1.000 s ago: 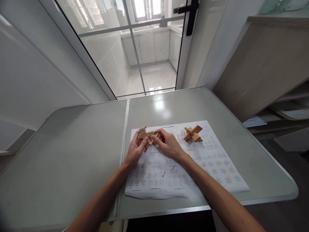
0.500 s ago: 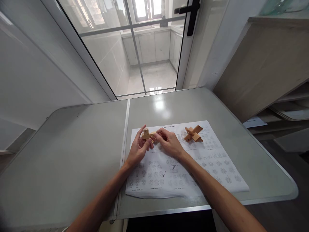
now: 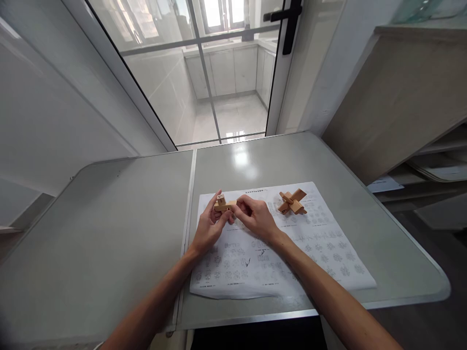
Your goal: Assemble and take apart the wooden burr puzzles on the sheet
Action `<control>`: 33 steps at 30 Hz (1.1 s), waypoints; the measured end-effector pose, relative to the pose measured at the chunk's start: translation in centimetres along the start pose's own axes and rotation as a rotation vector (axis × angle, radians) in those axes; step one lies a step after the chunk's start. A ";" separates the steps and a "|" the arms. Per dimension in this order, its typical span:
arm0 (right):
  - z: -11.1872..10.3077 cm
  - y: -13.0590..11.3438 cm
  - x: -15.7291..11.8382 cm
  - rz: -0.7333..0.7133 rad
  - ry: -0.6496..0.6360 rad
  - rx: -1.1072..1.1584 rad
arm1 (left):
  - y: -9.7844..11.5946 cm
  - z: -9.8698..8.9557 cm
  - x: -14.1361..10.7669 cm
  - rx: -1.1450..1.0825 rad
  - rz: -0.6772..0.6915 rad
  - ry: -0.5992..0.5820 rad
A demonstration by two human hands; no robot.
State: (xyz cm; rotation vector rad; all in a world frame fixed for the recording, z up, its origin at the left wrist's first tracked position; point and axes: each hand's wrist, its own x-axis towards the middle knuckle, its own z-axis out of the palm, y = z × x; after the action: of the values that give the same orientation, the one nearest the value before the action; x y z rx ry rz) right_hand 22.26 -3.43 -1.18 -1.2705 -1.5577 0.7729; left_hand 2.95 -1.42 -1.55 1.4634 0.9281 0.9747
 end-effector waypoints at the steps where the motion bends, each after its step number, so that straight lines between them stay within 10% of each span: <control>1: 0.0 -0.1 0.0 -0.008 0.007 -0.004 | 0.0 0.0 0.0 -0.003 -0.001 -0.002; 33: 1.0 -0.9 -0.9 -0.188 0.095 -0.160 | -0.3 0.0 0.1 -0.046 -0.063 0.044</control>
State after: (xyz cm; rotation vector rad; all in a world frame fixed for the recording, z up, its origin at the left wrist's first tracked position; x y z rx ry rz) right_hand 20.96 -4.43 -0.96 -1.2349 -1.6591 0.4707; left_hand 2.94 -1.29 -1.83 1.3713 0.9718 0.9795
